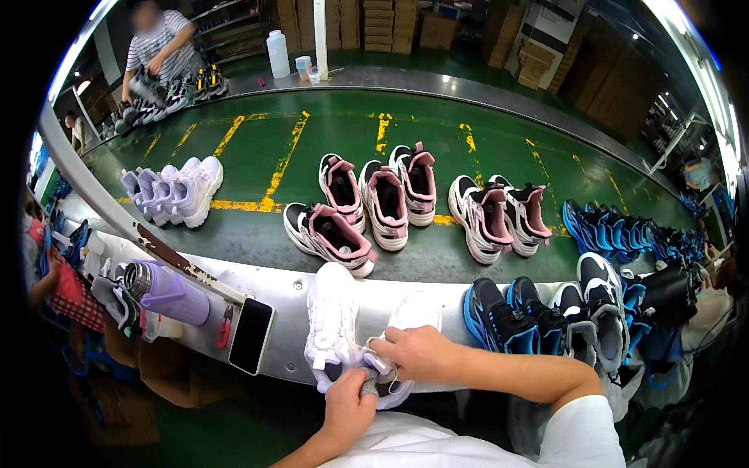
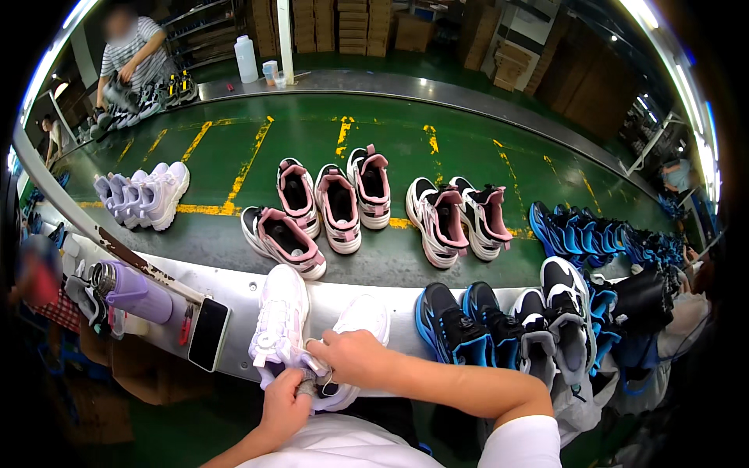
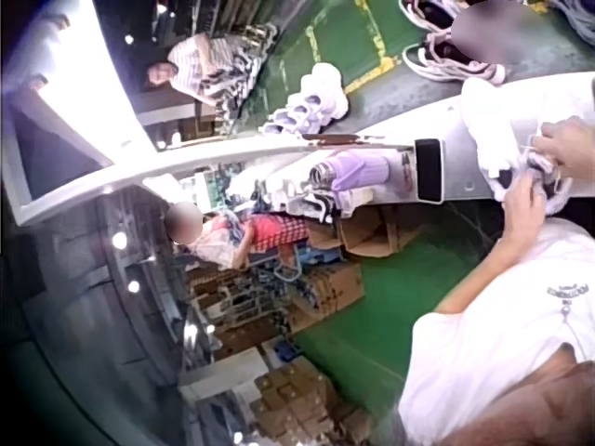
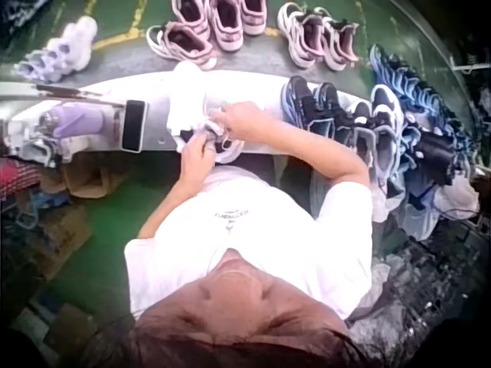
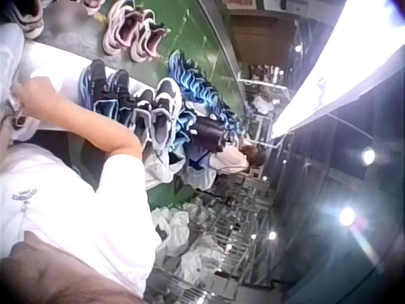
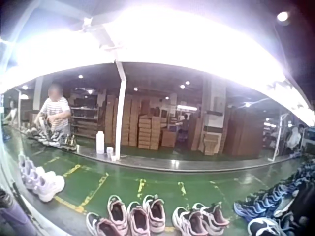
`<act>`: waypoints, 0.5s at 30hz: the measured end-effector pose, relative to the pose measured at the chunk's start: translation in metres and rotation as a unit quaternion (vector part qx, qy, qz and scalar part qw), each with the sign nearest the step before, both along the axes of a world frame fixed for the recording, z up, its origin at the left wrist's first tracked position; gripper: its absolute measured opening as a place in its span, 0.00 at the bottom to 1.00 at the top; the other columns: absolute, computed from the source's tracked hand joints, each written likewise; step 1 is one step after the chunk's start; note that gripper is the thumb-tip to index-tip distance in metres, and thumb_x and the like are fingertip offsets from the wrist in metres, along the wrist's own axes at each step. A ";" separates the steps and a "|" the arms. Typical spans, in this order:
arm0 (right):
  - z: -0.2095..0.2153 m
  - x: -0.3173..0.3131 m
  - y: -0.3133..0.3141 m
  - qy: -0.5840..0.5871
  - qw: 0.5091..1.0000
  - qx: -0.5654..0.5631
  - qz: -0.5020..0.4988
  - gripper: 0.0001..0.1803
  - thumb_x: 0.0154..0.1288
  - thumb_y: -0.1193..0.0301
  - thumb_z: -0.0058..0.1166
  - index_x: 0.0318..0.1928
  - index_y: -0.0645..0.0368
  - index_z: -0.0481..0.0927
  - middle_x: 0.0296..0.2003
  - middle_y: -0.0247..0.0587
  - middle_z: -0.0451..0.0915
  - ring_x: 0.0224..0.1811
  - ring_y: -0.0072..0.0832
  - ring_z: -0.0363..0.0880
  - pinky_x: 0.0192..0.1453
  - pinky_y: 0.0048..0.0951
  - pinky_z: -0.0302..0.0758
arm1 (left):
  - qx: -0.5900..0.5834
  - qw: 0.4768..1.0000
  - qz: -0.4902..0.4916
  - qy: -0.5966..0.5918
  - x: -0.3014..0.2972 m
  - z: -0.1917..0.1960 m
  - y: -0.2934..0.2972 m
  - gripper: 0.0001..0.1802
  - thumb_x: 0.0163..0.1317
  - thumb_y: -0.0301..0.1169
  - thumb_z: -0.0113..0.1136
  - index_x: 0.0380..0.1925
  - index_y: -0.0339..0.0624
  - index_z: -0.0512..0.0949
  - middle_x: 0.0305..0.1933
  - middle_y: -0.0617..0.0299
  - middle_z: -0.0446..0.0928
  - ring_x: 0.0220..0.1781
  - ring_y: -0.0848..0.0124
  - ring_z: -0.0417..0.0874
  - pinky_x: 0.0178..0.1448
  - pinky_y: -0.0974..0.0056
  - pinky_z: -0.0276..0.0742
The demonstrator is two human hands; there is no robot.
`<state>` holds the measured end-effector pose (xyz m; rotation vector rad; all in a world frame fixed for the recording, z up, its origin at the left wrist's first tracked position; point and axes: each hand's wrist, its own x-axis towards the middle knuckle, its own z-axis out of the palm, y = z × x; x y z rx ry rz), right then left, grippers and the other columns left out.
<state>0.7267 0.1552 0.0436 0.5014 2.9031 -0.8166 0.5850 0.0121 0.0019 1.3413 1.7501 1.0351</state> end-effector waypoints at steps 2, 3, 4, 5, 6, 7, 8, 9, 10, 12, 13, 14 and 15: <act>-0.005 0.004 -0.009 0.022 0.998 0.056 -0.010 0.25 0.48 0.64 0.65 0.46 0.57 0.70 0.34 0.46 0.75 0.32 0.47 0.80 0.32 0.41 0.77 | -0.044 0.996 -0.030 -0.072 -0.012 0.004 0.002 0.10 0.51 0.23 0.49 0.34 0.32 0.75 0.31 0.50 0.76 0.27 0.59 0.75 0.33 0.62 0.70; -0.001 0.011 -0.009 -0.007 0.999 0.046 0.000 0.26 0.48 0.67 0.64 0.48 0.58 0.70 0.36 0.46 0.75 0.34 0.48 0.79 0.34 0.41 0.77 | -0.162 0.946 -0.033 -0.278 -0.015 0.003 0.003 0.11 0.54 0.24 0.48 0.36 0.32 0.76 0.34 0.52 0.78 0.26 0.66 0.73 0.32 0.65 0.69; 0.000 0.016 -0.007 -0.005 0.999 0.046 0.002 0.26 0.48 0.67 0.64 0.48 0.58 0.70 0.36 0.46 0.75 0.34 0.48 0.79 0.34 0.41 0.77 | -0.270 0.841 -0.034 -0.468 -0.017 0.003 0.005 0.13 0.57 0.26 0.47 0.39 0.33 0.78 0.36 0.54 0.80 0.25 0.73 0.72 0.30 0.67 0.68; 0.005 0.021 -0.004 0.012 1.000 -0.010 0.012 0.26 0.48 0.69 0.62 0.49 0.58 0.69 0.36 0.47 0.74 0.35 0.49 0.79 0.35 0.42 0.77 | -0.264 0.850 -0.034 -0.455 -0.011 0.004 0.009 0.18 0.62 0.30 0.44 0.46 0.33 0.77 0.38 0.55 0.81 0.24 0.80 0.69 0.27 0.72 0.65; 0.011 0.024 -0.001 0.029 0.997 -0.067 0.021 0.27 0.48 0.70 0.61 0.51 0.59 0.69 0.37 0.48 0.74 0.37 0.49 0.79 0.36 0.42 0.78 | -0.263 0.849 -0.034 -0.456 -0.006 0.007 0.014 0.18 0.62 0.30 0.44 0.46 0.33 0.77 0.38 0.55 0.81 0.24 0.80 0.69 0.27 0.72 0.65; 0.021 0.028 0.006 -0.028 0.987 -0.157 0.018 0.29 0.50 0.71 0.59 0.54 0.59 0.67 0.41 0.51 0.71 0.43 0.49 0.76 0.44 0.41 0.75 | -0.287 0.870 -0.070 -0.395 -0.003 0.012 0.018 0.18 0.62 0.31 0.44 0.47 0.33 0.76 0.36 0.56 0.81 0.22 0.80 0.68 0.26 0.73 0.64; 0.018 0.033 0.011 -0.027 0.987 -0.156 0.015 0.29 0.50 0.71 0.59 0.54 0.59 0.67 0.41 0.51 0.71 0.43 0.49 0.76 0.44 0.41 0.75 | -0.311 0.884 -0.109 -0.330 0.001 0.017 0.023 0.19 0.62 0.31 0.44 0.48 0.33 0.76 0.35 0.57 0.81 0.21 0.80 0.67 0.25 0.74 0.64; 0.012 0.039 0.018 -0.019 0.972 -0.232 0.014 0.29 0.52 0.70 0.58 0.55 0.60 0.67 0.43 0.52 0.69 0.46 0.49 0.74 0.47 0.40 0.73 | -0.318 0.886 -0.085 -0.328 0.004 0.026 0.025 0.18 0.65 0.32 0.45 0.47 0.34 0.77 0.34 0.56 0.82 0.19 0.81 0.64 0.27 0.75 0.63; 0.008 0.045 0.023 -0.010 0.951 -0.307 0.013 0.29 0.53 0.69 0.57 0.56 0.60 0.66 0.45 0.53 0.67 0.49 0.48 0.71 0.51 0.39 0.71 | -0.319 0.886 -0.087 -0.327 0.005 0.022 0.026 0.18 0.65 0.32 0.45 0.47 0.34 0.77 0.34 0.56 0.82 0.19 0.81 0.64 0.27 0.75 0.63; 0.004 0.050 0.029 0.020 0.943 -0.331 0.013 0.26 0.58 0.70 0.52 0.58 0.59 0.65 0.46 0.53 0.65 0.51 0.47 0.67 0.54 0.38 0.68 | -0.325 0.856 -0.072 -0.396 0.003 0.010 0.026 0.19 0.64 0.30 0.42 0.49 0.32 0.75 0.41 0.51 0.81 0.26 0.75 0.74 0.29 0.73 0.68; -0.002 0.050 0.027 0.038 0.954 -0.293 0.038 0.25 0.59 0.72 0.50 0.58 0.58 0.64 0.46 0.52 0.65 0.50 0.47 0.68 0.53 0.39 0.68 | -0.324 0.857 -0.073 -0.394 0.005 0.009 0.026 0.19 0.64 0.30 0.42 0.49 0.32 0.75 0.41 0.51 0.81 0.26 0.75 0.74 0.29 0.73 0.68; -0.007 0.048 0.024 0.055 0.963 -0.255 0.065 0.25 0.60 0.74 0.48 0.58 0.58 0.64 0.46 0.52 0.65 0.50 0.48 0.68 0.53 0.39 0.68 | -0.295 0.834 -0.054 -0.463 0.008 0.008 0.026 0.21 0.65 0.32 0.38 0.51 0.30 0.72 0.44 0.49 0.79 0.33 0.71 0.77 0.32 0.71 0.71; -0.005 0.046 0.020 0.042 0.970 -0.230 0.062 0.21 0.64 0.74 0.44 0.58 0.57 0.63 0.44 0.52 0.68 0.47 0.50 0.71 0.50 0.41 0.70 | -0.265 0.806 -0.035 -0.529 0.010 0.007 0.025 0.24 0.65 0.33 0.34 0.53 0.28 0.69 0.47 0.47 0.77 0.40 0.66 0.80 0.35 0.68 0.74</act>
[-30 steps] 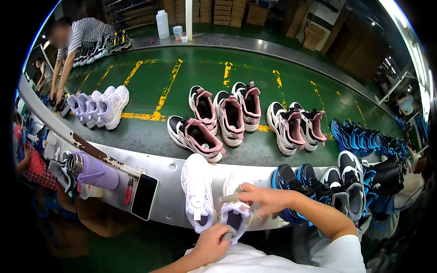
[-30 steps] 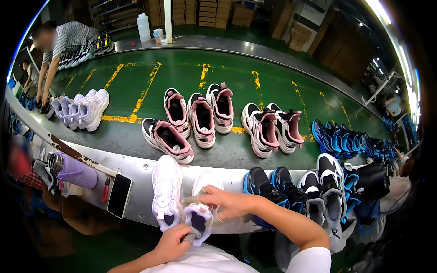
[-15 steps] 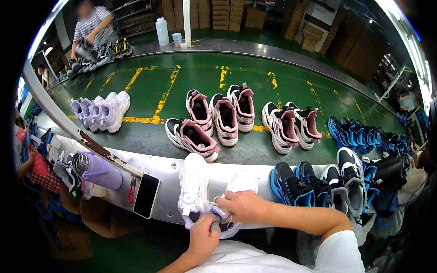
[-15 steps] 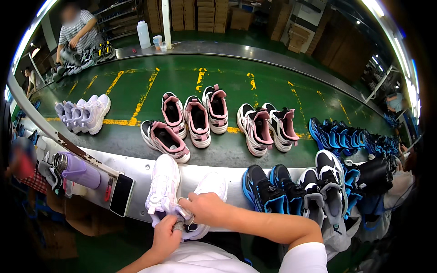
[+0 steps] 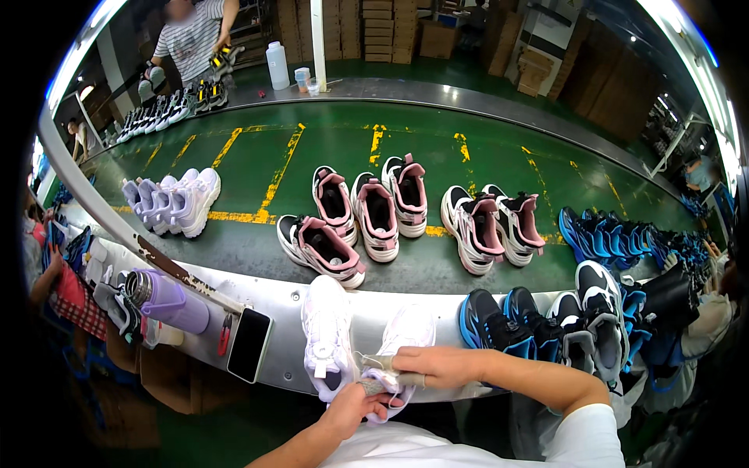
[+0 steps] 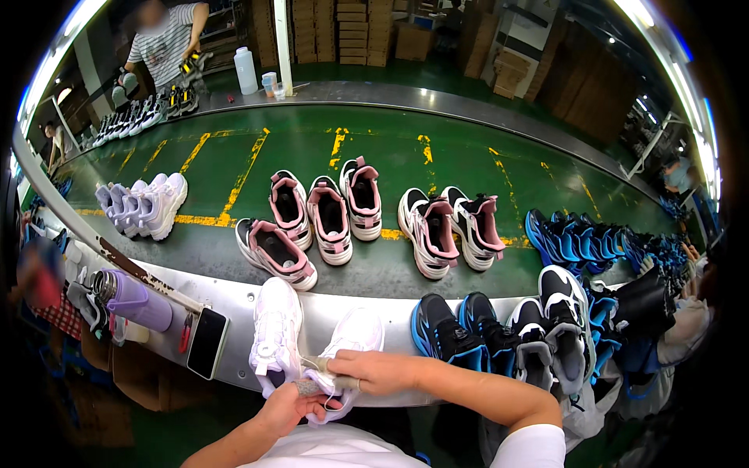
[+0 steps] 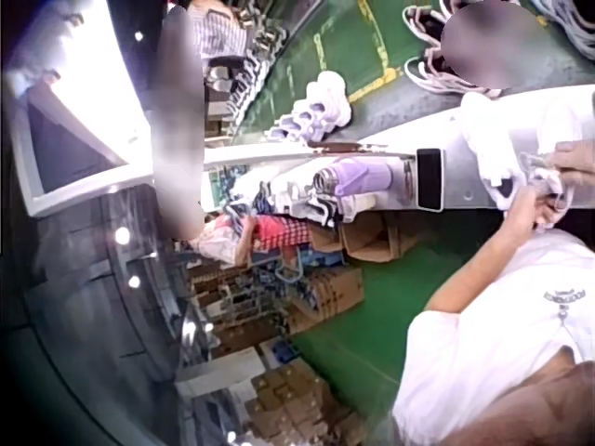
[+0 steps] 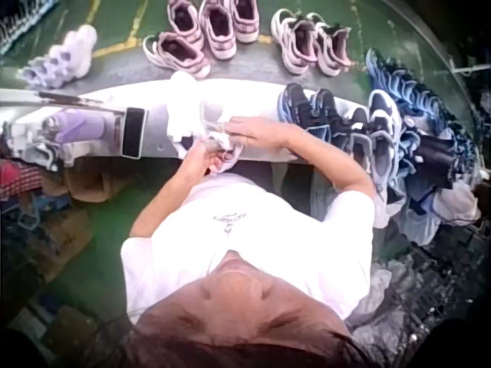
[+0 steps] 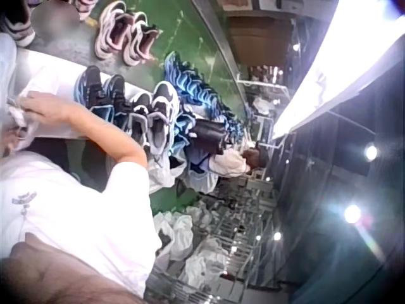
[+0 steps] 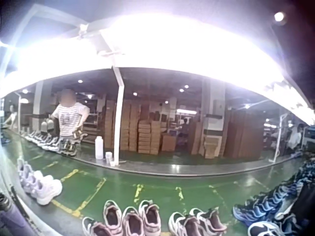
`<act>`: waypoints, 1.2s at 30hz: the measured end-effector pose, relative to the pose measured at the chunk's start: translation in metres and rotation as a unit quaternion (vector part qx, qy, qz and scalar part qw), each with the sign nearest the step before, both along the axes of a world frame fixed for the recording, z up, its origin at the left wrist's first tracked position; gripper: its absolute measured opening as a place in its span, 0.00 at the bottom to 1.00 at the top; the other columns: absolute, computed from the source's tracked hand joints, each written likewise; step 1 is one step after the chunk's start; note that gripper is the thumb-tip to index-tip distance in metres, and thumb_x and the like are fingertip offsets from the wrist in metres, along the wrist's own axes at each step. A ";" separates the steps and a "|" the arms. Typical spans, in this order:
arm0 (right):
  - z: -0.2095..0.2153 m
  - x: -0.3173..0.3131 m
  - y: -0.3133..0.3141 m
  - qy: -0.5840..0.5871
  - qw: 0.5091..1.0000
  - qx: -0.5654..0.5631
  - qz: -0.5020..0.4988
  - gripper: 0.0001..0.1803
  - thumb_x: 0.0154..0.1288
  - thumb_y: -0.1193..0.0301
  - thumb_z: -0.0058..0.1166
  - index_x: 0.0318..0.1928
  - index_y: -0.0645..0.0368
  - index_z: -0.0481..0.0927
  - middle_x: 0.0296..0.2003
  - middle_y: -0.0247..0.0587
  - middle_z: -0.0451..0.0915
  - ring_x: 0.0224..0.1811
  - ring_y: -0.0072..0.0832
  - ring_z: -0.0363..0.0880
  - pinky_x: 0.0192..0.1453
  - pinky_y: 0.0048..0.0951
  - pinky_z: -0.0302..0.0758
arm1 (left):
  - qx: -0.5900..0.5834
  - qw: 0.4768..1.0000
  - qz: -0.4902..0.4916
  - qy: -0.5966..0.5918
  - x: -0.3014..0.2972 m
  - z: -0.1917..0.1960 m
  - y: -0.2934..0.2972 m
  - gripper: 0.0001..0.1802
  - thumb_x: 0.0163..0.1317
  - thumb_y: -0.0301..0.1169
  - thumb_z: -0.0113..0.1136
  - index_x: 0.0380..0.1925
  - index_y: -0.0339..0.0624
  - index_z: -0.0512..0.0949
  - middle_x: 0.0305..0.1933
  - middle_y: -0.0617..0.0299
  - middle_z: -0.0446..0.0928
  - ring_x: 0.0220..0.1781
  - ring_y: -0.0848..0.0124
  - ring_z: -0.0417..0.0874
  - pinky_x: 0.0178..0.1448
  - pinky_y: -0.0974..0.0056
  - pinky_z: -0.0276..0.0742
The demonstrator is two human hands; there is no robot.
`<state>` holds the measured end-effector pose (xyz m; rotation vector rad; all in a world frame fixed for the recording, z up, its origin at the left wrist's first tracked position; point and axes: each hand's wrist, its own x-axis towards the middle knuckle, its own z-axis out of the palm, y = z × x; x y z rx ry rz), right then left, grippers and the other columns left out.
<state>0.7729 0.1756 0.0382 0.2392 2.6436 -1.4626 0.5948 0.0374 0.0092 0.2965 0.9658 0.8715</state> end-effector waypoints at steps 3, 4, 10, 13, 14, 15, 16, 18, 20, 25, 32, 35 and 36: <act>-0.001 0.000 -0.006 -0.048 0.998 -0.011 -0.032 0.15 0.67 0.71 0.43 0.53 0.61 0.65 0.41 0.52 0.68 0.42 0.53 0.73 0.45 0.43 0.72 | 0.013 0.999 -0.002 -0.052 0.001 -0.014 -0.004 0.25 0.66 0.35 0.31 0.55 0.27 0.66 0.53 0.44 0.73 0.51 0.57 0.78 0.45 0.63 0.77; -0.005 0.003 -0.006 -0.033 0.999 0.003 -0.024 0.17 0.66 0.72 0.43 0.54 0.61 0.64 0.41 0.53 0.69 0.39 0.54 0.74 0.42 0.46 0.73 | 0.034 0.997 -0.013 -0.072 0.001 -0.017 -0.005 0.26 0.66 0.34 0.31 0.57 0.28 0.64 0.52 0.44 0.74 0.50 0.58 0.79 0.50 0.61 0.77; 0.022 0.015 0.006 -0.048 0.999 0.017 -0.008 0.21 0.65 0.72 0.44 0.58 0.60 0.62 0.40 0.53 0.71 0.42 0.50 0.74 0.44 0.44 0.72 | 0.029 0.998 -0.048 0.022 0.009 -0.021 -0.004 0.21 0.67 0.33 0.39 0.52 0.27 0.70 0.47 0.45 0.76 0.47 0.59 0.80 0.47 0.63 0.78; 0.013 0.019 0.012 -0.034 0.996 0.086 -0.006 0.21 0.63 0.72 0.45 0.57 0.60 0.63 0.41 0.51 0.71 0.43 0.47 0.74 0.44 0.44 0.72 | 0.034 0.998 -0.030 0.046 0.018 -0.015 -0.001 0.20 0.68 0.33 0.42 0.49 0.26 0.73 0.44 0.46 0.78 0.44 0.61 0.81 0.45 0.64 0.79; 0.013 0.017 0.009 -0.003 0.994 0.107 0.016 0.21 0.62 0.72 0.46 0.57 0.61 0.64 0.40 0.51 0.72 0.43 0.47 0.74 0.45 0.44 0.73 | 0.034 0.998 -0.028 0.047 0.017 -0.015 0.000 0.20 0.68 0.33 0.42 0.49 0.26 0.73 0.44 0.46 0.78 0.44 0.61 0.81 0.45 0.64 0.79; 0.013 0.015 0.007 0.029 0.991 0.128 0.038 0.21 0.62 0.72 0.46 0.56 0.61 0.65 0.39 0.50 0.72 0.42 0.47 0.75 0.45 0.44 0.73 | 0.013 0.999 -0.029 0.006 0.014 -0.015 0.000 0.20 0.67 0.32 0.40 0.48 0.26 0.72 0.44 0.46 0.78 0.44 0.62 0.82 0.45 0.64 0.80; 0.011 0.015 0.005 0.030 0.990 0.128 0.041 0.21 0.62 0.72 0.46 0.56 0.61 0.65 0.39 0.50 0.72 0.42 0.47 0.75 0.45 0.44 0.73 | -0.008 0.999 -0.030 -0.034 0.012 -0.015 0.001 0.20 0.67 0.31 0.39 0.48 0.25 0.72 0.43 0.47 0.78 0.43 0.62 0.82 0.44 0.65 0.80; -0.001 0.015 0.002 0.015 0.995 0.094 0.036 0.21 0.63 0.72 0.46 0.56 0.61 0.66 0.39 0.51 0.73 0.41 0.48 0.75 0.44 0.43 0.73 | -0.008 0.999 -0.041 -0.022 0.014 -0.009 0.008 0.20 0.67 0.30 0.38 0.48 0.25 0.72 0.43 0.46 0.78 0.42 0.62 0.82 0.43 0.65 0.81; -0.004 0.015 0.001 0.017 0.996 0.074 0.037 0.22 0.63 0.72 0.46 0.57 0.61 0.65 0.39 0.51 0.73 0.41 0.49 0.75 0.43 0.43 0.73 | -0.001 0.998 -0.055 0.021 0.019 -0.010 0.008 0.19 0.67 0.31 0.39 0.46 0.24 0.73 0.41 0.46 0.79 0.40 0.63 0.83 0.40 0.67 0.81; -0.005 0.023 -0.012 -0.006 1.000 0.014 -0.026 0.24 0.65 0.68 0.47 0.61 0.56 0.64 0.38 0.52 0.74 0.39 0.50 0.76 0.43 0.43 0.73 | 0.046 0.989 -0.095 0.106 0.026 -0.015 -0.002 0.17 0.64 0.27 0.39 0.44 0.26 0.74 0.40 0.47 0.80 0.37 0.69 0.82 0.40 0.69 0.79; 0.001 0.037 -0.003 0.045 0.992 0.111 -0.036 0.23 0.66 0.64 0.47 0.60 0.55 0.66 0.37 0.47 0.72 0.40 0.45 0.74 0.42 0.42 0.72 | 0.033 0.994 -0.080 0.060 0.037 -0.002 -0.006 0.17 0.62 0.24 0.39 0.44 0.29 0.76 0.42 0.52 0.80 0.36 0.72 0.80 0.46 0.70 0.74; 0.003 0.035 -0.014 0.014 0.995 0.096 -0.038 0.22 0.67 0.64 0.46 0.60 0.55 0.66 0.35 0.49 0.74 0.39 0.45 0.75 0.42 0.42 0.72 | 0.070 0.988 -0.090 0.105 0.043 -0.003 -0.012 0.18 0.59 0.23 0.39 0.45 0.30 0.76 0.42 0.54 0.80 0.36 0.72 0.80 0.47 0.69 0.74; 0.003 0.034 -0.018 -0.022 0.993 0.092 -0.066 0.22 0.67 0.65 0.45 0.60 0.55 0.66 0.34 0.50 0.74 0.38 0.45 0.75 0.42 0.41 0.72 | 0.083 0.985 -0.094 0.123 0.043 -0.002 -0.011 0.19 0.58 0.22 0.39 0.46 0.30 0.76 0.42 0.54 0.80 0.37 0.72 0.80 0.47 0.69 0.74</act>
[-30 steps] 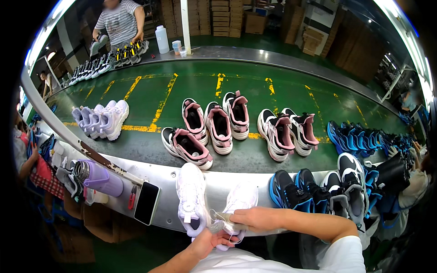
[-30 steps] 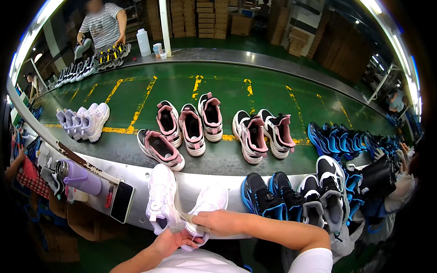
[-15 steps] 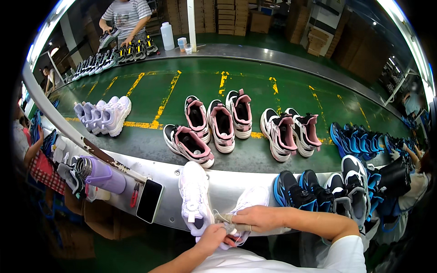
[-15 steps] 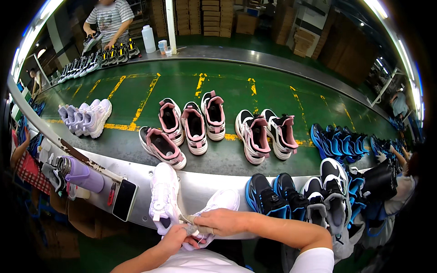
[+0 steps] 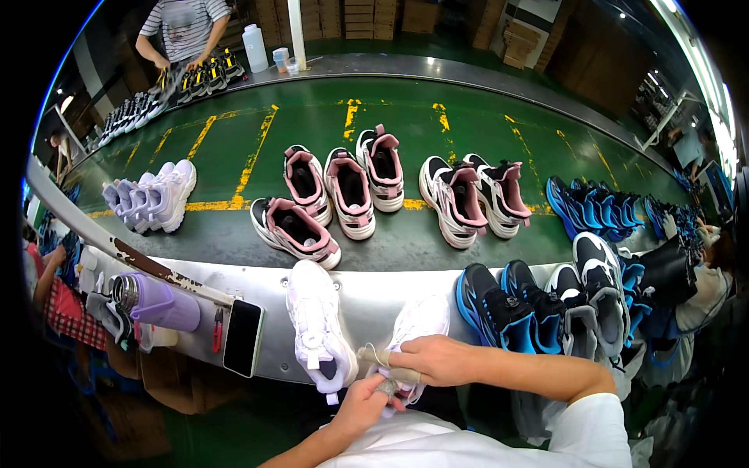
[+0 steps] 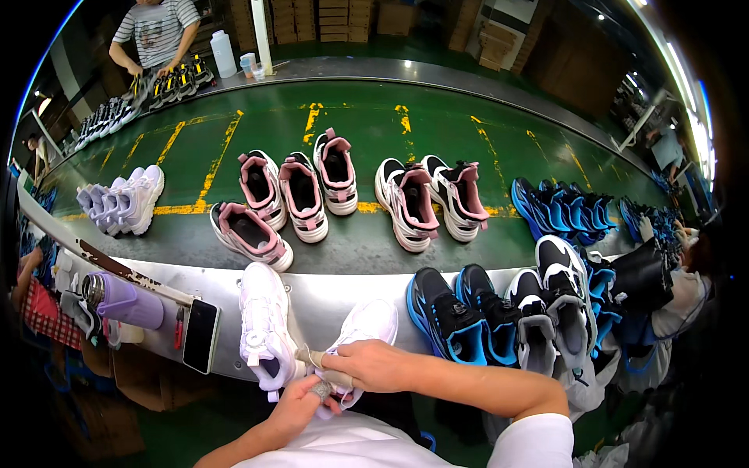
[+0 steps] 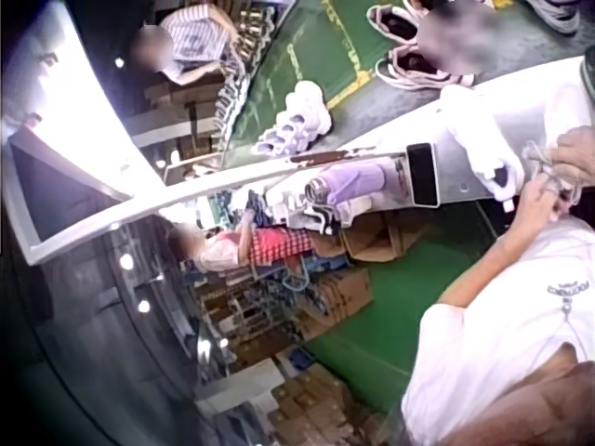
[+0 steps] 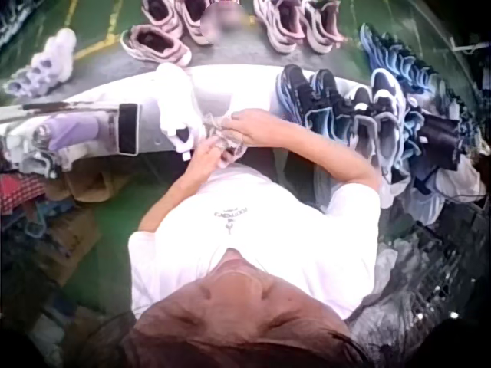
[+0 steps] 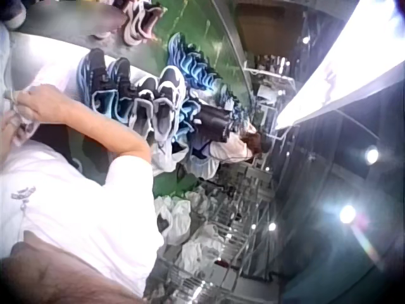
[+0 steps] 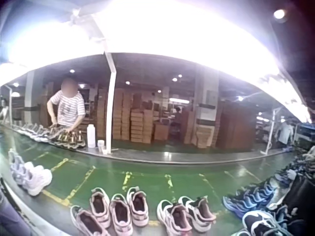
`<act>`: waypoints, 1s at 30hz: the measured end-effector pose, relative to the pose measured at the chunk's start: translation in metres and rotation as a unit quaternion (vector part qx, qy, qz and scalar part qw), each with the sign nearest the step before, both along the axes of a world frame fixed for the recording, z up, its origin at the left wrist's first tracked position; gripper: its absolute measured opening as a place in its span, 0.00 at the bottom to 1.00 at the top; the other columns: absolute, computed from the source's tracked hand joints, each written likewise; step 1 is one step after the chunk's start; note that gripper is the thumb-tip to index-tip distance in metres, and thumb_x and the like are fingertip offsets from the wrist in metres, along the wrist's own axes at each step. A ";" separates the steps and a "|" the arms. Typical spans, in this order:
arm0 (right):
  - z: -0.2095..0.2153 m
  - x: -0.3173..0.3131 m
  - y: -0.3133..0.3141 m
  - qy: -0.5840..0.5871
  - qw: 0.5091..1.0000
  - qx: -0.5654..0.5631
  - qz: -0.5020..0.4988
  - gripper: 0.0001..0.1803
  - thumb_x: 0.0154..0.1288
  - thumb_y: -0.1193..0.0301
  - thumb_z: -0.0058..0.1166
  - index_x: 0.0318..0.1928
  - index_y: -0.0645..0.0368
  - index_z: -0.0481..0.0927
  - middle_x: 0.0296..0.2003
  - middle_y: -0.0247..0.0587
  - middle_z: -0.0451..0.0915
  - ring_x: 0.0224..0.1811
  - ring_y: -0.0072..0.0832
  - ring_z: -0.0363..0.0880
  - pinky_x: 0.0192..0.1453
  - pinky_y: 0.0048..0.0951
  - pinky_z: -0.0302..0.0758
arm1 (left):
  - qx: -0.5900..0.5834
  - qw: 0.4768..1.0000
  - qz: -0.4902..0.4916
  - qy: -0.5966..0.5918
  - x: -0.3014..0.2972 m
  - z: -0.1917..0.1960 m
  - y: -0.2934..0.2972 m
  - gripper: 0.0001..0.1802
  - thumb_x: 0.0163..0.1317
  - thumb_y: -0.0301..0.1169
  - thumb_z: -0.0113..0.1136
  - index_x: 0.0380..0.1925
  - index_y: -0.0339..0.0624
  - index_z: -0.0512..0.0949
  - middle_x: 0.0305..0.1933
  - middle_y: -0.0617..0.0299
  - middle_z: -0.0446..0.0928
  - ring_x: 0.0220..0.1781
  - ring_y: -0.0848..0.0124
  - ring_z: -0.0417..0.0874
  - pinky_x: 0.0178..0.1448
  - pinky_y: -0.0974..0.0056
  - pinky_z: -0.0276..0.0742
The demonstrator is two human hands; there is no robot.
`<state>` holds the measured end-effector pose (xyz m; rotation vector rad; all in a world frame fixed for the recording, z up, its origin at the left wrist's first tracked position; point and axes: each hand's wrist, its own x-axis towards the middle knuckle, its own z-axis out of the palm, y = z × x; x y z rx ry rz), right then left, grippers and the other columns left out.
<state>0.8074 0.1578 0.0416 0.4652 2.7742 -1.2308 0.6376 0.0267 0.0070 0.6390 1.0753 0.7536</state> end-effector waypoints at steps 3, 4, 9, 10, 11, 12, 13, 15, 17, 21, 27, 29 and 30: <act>-0.002 0.004 -0.009 -0.054 0.996 -0.038 -0.061 0.23 0.67 0.65 0.45 0.62 0.53 0.65 0.33 0.50 0.76 0.36 0.44 0.76 0.42 0.40 0.72 | -0.025 1.000 -0.004 -0.018 0.001 0.001 0.004 0.19 0.58 0.22 0.40 0.46 0.30 0.75 0.42 0.54 0.80 0.37 0.71 0.80 0.48 0.68 0.73; 0.003 0.007 -0.008 -0.055 0.996 -0.039 -0.066 0.23 0.67 0.65 0.45 0.62 0.53 0.65 0.33 0.50 0.76 0.36 0.44 0.76 0.42 0.40 0.72 | -0.064 0.997 0.001 -0.051 0.001 0.000 0.004 0.18 0.58 0.23 0.41 0.46 0.29 0.75 0.43 0.54 0.79 0.37 0.71 0.80 0.48 0.68 0.73; 0.029 0.032 0.014 -0.100 0.962 -0.245 -0.064 0.27 0.65 0.62 0.49 0.64 0.51 0.63 0.35 0.50 0.77 0.37 0.42 0.77 0.40 0.37 0.72 | -0.071 0.991 -0.033 -0.106 -0.005 -0.008 0.009 0.17 0.61 0.26 0.44 0.46 0.28 0.75 0.43 0.53 0.79 0.37 0.72 0.80 0.48 0.67 0.74; 0.033 0.038 0.016 -0.100 0.954 -0.271 -0.084 0.28 0.64 0.61 0.51 0.63 0.52 0.63 0.35 0.50 0.78 0.37 0.41 0.78 0.38 0.36 0.72 | -0.076 0.994 -0.042 -0.063 -0.002 -0.002 0.010 0.17 0.61 0.26 0.44 0.46 0.28 0.75 0.43 0.54 0.80 0.38 0.72 0.80 0.48 0.68 0.73; 0.034 0.039 0.020 -0.099 0.953 -0.272 -0.086 0.28 0.64 0.61 0.51 0.63 0.52 0.63 0.35 0.50 0.78 0.37 0.41 0.78 0.38 0.36 0.72 | -0.081 0.995 -0.050 -0.020 0.001 0.003 0.011 0.17 0.61 0.26 0.44 0.46 0.28 0.75 0.42 0.55 0.80 0.38 0.73 0.80 0.48 0.69 0.73; 0.035 0.038 0.024 -0.136 0.960 -0.192 -0.153 0.29 0.64 0.61 0.51 0.64 0.52 0.63 0.35 0.50 0.77 0.37 0.41 0.78 0.38 0.36 0.72 | -0.082 0.995 -0.051 -0.020 0.002 0.003 0.011 0.17 0.61 0.26 0.44 0.46 0.28 0.75 0.42 0.55 0.80 0.38 0.73 0.80 0.48 0.69 0.73; 0.035 0.037 0.027 -0.172 0.955 -0.110 -0.217 0.30 0.63 0.60 0.52 0.64 0.53 0.62 0.34 0.51 0.77 0.36 0.41 0.78 0.37 0.35 0.72 | -0.075 0.996 -0.047 -0.012 0.003 0.003 0.009 0.17 0.61 0.25 0.44 0.46 0.28 0.75 0.42 0.56 0.80 0.38 0.73 0.80 0.48 0.69 0.73; 0.037 0.030 0.011 -0.035 0.975 -0.130 -0.177 0.30 0.64 0.63 0.50 0.64 0.55 0.61 0.35 0.52 0.76 0.37 0.48 0.77 0.39 0.41 0.72 | -0.067 0.997 -0.045 -0.005 0.005 0.004 0.006 0.17 0.61 0.25 0.43 0.46 0.29 0.75 0.42 0.56 0.80 0.38 0.74 0.80 0.48 0.69 0.73; 0.006 0.026 -0.004 0.118 0.991 0.011 -0.057 0.29 0.62 0.66 0.49 0.64 0.54 0.62 0.34 0.51 0.75 0.37 0.48 0.77 0.41 0.44 0.73 | -0.032 0.998 -0.062 0.000 0.011 0.008 0.005 0.18 0.61 0.24 0.42 0.47 0.30 0.75 0.42 0.57 0.80 0.38 0.74 0.80 0.48 0.69 0.74; -0.008 0.020 -0.010 0.020 0.997 0.060 -0.037 0.28 0.62 0.66 0.48 0.64 0.55 0.62 0.30 0.48 0.75 0.33 0.48 0.77 0.39 0.43 0.75 | -0.041 0.998 -0.046 -0.013 0.016 0.011 0.004 0.13 0.68 0.28 0.46 0.47 0.35 0.76 0.42 0.60 0.79 0.38 0.76 0.78 0.47 0.71 0.71; 0.007 0.029 -0.010 0.037 0.990 -0.063 -0.119 0.30 0.64 0.66 0.48 0.67 0.49 0.59 0.29 0.46 0.75 0.31 0.48 0.77 0.37 0.42 0.74 | -0.040 0.997 -0.064 0.031 0.022 0.020 0.008 0.14 0.67 0.25 0.44 0.48 0.34 0.76 0.43 0.60 0.79 0.39 0.75 0.79 0.49 0.71 0.72; 0.004 0.031 -0.007 0.151 0.983 -0.001 -0.102 0.34 0.64 0.66 0.48 0.69 0.44 0.55 0.28 0.45 0.75 0.30 0.48 0.76 0.37 0.42 0.74 | -0.050 0.998 -0.024 -0.029 0.023 0.019 0.006 0.15 0.67 0.25 0.41 0.48 0.30 0.74 0.45 0.54 0.79 0.41 0.73 0.80 0.50 0.69 0.74; 0.004 0.030 -0.008 0.114 0.990 0.006 -0.078 0.36 0.63 0.67 0.49 0.70 0.44 0.54 0.29 0.45 0.75 0.31 0.47 0.75 0.38 0.41 0.73 | -0.050 0.998 -0.025 -0.029 0.026 0.017 0.005 0.15 0.67 0.25 0.41 0.48 0.30 0.74 0.45 0.54 0.79 0.41 0.73 0.80 0.50 0.69 0.74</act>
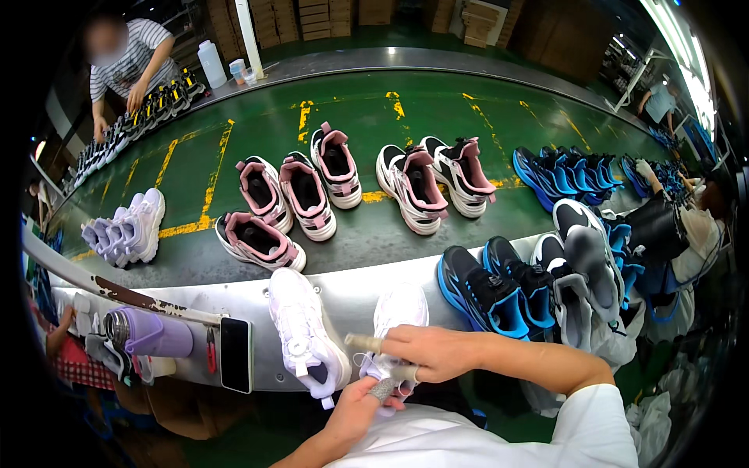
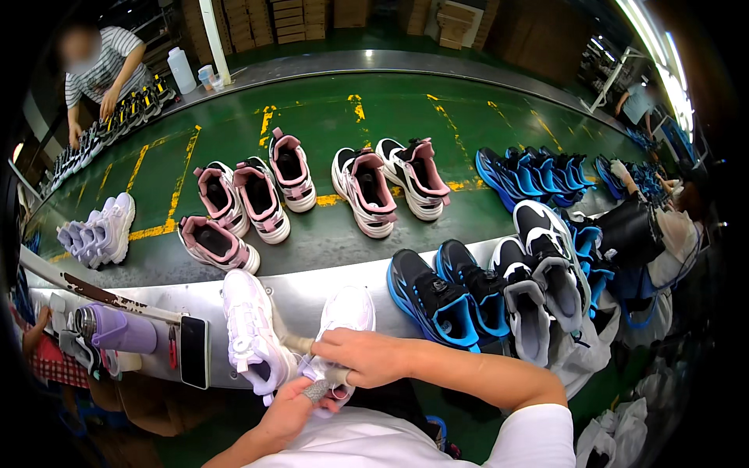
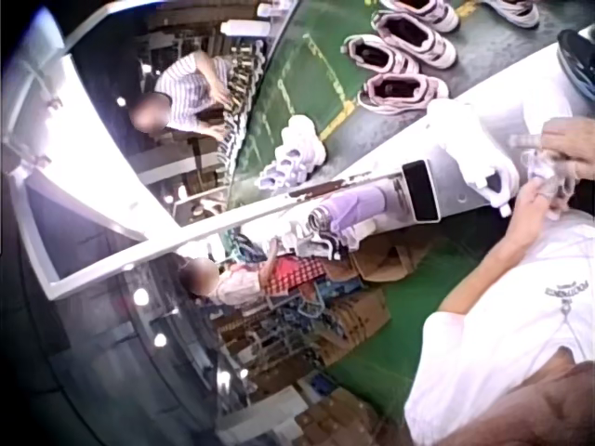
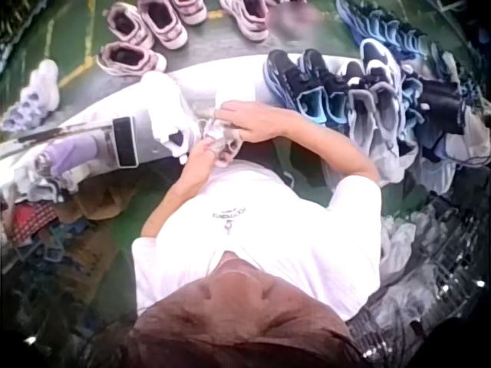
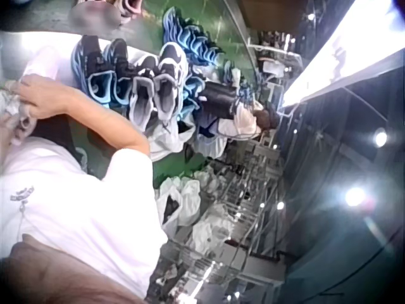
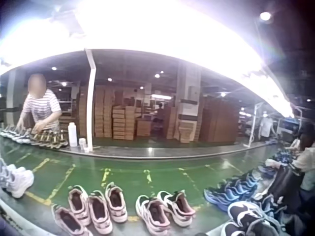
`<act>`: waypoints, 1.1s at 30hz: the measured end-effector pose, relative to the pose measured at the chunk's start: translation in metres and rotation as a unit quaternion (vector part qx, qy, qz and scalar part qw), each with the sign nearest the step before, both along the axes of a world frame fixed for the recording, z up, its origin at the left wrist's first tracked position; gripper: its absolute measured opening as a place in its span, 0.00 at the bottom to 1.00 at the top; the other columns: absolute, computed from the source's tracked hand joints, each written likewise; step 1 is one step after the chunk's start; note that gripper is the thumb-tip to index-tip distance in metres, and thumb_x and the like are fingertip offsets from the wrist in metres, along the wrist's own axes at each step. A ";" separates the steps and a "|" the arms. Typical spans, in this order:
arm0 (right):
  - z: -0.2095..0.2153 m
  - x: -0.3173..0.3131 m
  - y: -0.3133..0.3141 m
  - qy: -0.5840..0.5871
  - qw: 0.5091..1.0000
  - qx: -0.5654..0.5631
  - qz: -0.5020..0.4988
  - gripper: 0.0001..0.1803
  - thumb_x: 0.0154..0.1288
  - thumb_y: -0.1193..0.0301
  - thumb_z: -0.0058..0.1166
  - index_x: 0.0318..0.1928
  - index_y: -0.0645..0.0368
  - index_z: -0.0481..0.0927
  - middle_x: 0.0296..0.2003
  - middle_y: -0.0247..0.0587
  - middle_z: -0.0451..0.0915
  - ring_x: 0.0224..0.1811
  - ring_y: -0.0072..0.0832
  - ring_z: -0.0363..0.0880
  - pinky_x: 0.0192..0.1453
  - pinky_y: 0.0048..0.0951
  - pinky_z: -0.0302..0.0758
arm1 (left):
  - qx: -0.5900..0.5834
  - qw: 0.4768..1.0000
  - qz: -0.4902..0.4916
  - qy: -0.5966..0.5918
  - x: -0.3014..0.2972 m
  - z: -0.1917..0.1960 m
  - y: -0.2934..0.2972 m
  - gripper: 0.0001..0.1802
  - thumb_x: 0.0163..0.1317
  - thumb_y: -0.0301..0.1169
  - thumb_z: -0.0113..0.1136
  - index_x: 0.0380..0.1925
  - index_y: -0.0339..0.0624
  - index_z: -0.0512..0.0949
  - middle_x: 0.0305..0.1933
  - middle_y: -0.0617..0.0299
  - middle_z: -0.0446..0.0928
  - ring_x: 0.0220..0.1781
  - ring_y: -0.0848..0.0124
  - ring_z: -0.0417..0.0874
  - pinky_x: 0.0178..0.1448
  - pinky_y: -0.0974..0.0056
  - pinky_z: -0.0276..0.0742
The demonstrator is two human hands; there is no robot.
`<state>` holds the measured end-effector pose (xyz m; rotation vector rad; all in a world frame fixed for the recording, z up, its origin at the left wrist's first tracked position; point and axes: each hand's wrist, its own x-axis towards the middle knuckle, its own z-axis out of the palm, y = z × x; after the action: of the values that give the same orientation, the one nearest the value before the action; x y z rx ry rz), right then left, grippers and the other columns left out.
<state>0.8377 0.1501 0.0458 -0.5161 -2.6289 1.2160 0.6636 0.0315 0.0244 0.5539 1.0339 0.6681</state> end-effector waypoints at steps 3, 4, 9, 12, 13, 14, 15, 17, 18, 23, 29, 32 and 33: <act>0.006 -0.007 0.000 -0.125 0.991 -0.015 0.042 0.39 0.60 0.67 0.51 0.71 0.43 0.52 0.32 0.45 0.74 0.37 0.43 0.75 0.41 0.41 0.72 | -0.016 0.998 0.038 -0.039 0.004 0.000 -0.003 0.14 0.67 0.23 0.43 0.48 0.30 0.75 0.44 0.53 0.78 0.41 0.70 0.79 0.52 0.67 0.74; 0.008 -0.009 0.002 -0.182 0.981 -0.059 0.039 0.39 0.60 0.67 0.51 0.71 0.43 0.52 0.32 0.45 0.73 0.37 0.43 0.75 0.41 0.40 0.72 | -0.032 0.999 0.023 -0.030 0.003 0.004 -0.001 0.15 0.66 0.23 0.42 0.49 0.29 0.74 0.45 0.52 0.78 0.42 0.69 0.80 0.51 0.67 0.75; -0.004 0.010 0.002 -0.006 1.000 0.004 0.003 0.38 0.60 0.67 0.50 0.71 0.43 0.53 0.27 0.45 0.75 0.29 0.44 0.76 0.34 0.41 0.73 | -0.057 0.997 -0.052 0.010 0.003 0.006 0.009 0.16 0.65 0.21 0.42 0.51 0.29 0.73 0.47 0.50 0.78 0.44 0.67 0.81 0.50 0.67 0.77; -0.010 0.007 0.000 0.043 0.999 0.007 0.024 0.38 0.58 0.67 0.52 0.70 0.46 0.55 0.29 0.46 0.75 0.31 0.45 0.77 0.34 0.42 0.73 | -0.064 0.997 -0.038 -0.001 0.008 0.006 0.008 0.16 0.65 0.21 0.43 0.51 0.29 0.73 0.47 0.50 0.78 0.44 0.67 0.81 0.49 0.67 0.77; -0.011 0.005 -0.003 -0.044 0.999 -0.006 0.019 0.38 0.58 0.68 0.52 0.70 0.46 0.55 0.30 0.47 0.75 0.33 0.45 0.76 0.36 0.42 0.73 | -0.064 0.998 -0.029 0.008 0.010 0.008 0.008 0.16 0.65 0.21 0.44 0.51 0.29 0.73 0.46 0.50 0.78 0.46 0.66 0.81 0.50 0.67 0.77; -0.010 0.005 -0.005 -0.132 0.991 -0.020 0.016 0.38 0.58 0.69 0.52 0.69 0.47 0.55 0.32 0.47 0.74 0.35 0.44 0.76 0.38 0.41 0.72 | -0.064 0.998 -0.019 0.017 0.011 0.010 0.007 0.16 0.65 0.22 0.45 0.50 0.30 0.74 0.46 0.49 0.78 0.48 0.65 0.80 0.50 0.67 0.76; -0.008 0.006 -0.005 -0.132 0.991 -0.020 0.017 0.38 0.58 0.69 0.52 0.69 0.47 0.55 0.32 0.47 0.74 0.35 0.44 0.76 0.38 0.41 0.72 | -0.064 0.998 -0.018 0.017 0.012 0.010 0.008 0.16 0.65 0.22 0.45 0.50 0.30 0.74 0.46 0.49 0.78 0.48 0.65 0.80 0.50 0.67 0.76; -0.003 0.012 0.000 -0.124 0.987 -0.100 0.010 0.37 0.59 0.69 0.50 0.69 0.46 0.56 0.30 0.47 0.74 0.34 0.45 0.76 0.37 0.42 0.72 | -0.069 0.997 -0.035 0.016 0.014 0.009 0.009 0.15 0.65 0.22 0.45 0.50 0.29 0.74 0.45 0.50 0.79 0.49 0.65 0.81 0.50 0.66 0.76; -0.003 0.015 0.002 -0.124 0.987 -0.099 0.010 0.37 0.59 0.69 0.50 0.69 0.46 0.56 0.30 0.47 0.74 0.34 0.45 0.76 0.37 0.42 0.72 | -0.069 0.997 -0.034 0.017 0.015 0.007 0.008 0.15 0.65 0.22 0.45 0.50 0.29 0.74 0.45 0.50 0.79 0.49 0.65 0.81 0.50 0.66 0.76; -0.009 0.013 -0.002 -0.016 1.000 -0.022 0.012 0.35 0.61 0.67 0.50 0.69 0.46 0.57 0.29 0.45 0.75 0.31 0.44 0.76 0.35 0.41 0.73 | -0.073 0.997 0.025 -0.027 0.023 0.006 0.004 0.15 0.66 0.23 0.46 0.50 0.29 0.73 0.45 0.49 0.78 0.48 0.64 0.81 0.51 0.65 0.77; -0.002 0.025 0.008 -0.015 0.999 -0.030 0.014 0.33 0.59 0.68 0.51 0.67 0.47 0.60 0.30 0.45 0.75 0.32 0.44 0.76 0.36 0.40 0.73 | -0.085 0.995 0.004 -0.042 0.023 0.013 0.007 0.15 0.66 0.23 0.45 0.51 0.28 0.72 0.48 0.51 0.77 0.49 0.63 0.81 0.55 0.64 0.76; -0.011 0.020 0.000 0.034 0.999 0.008 0.000 0.29 0.60 0.66 0.49 0.64 0.46 0.63 0.27 0.45 0.78 0.28 0.46 0.77 0.30 0.42 0.73 | -0.097 0.994 0.011 -0.053 0.030 0.013 0.008 0.15 0.68 0.26 0.46 0.51 0.27 0.72 0.47 0.48 0.77 0.50 0.62 0.80 0.54 0.63 0.76; -0.013 0.019 -0.003 -0.010 1.000 0.022 -0.009 0.28 0.60 0.66 0.49 0.63 0.46 0.65 0.27 0.45 0.79 0.27 0.46 0.77 0.29 0.42 0.73 | -0.098 0.994 0.014 -0.052 0.031 0.012 0.008 0.15 0.68 0.26 0.46 0.51 0.27 0.72 0.47 0.48 0.77 0.50 0.62 0.80 0.54 0.63 0.76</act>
<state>0.8562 0.1470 0.0331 -0.5447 -2.6554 1.1525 0.6943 0.0396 0.0364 0.3313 0.9973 0.6061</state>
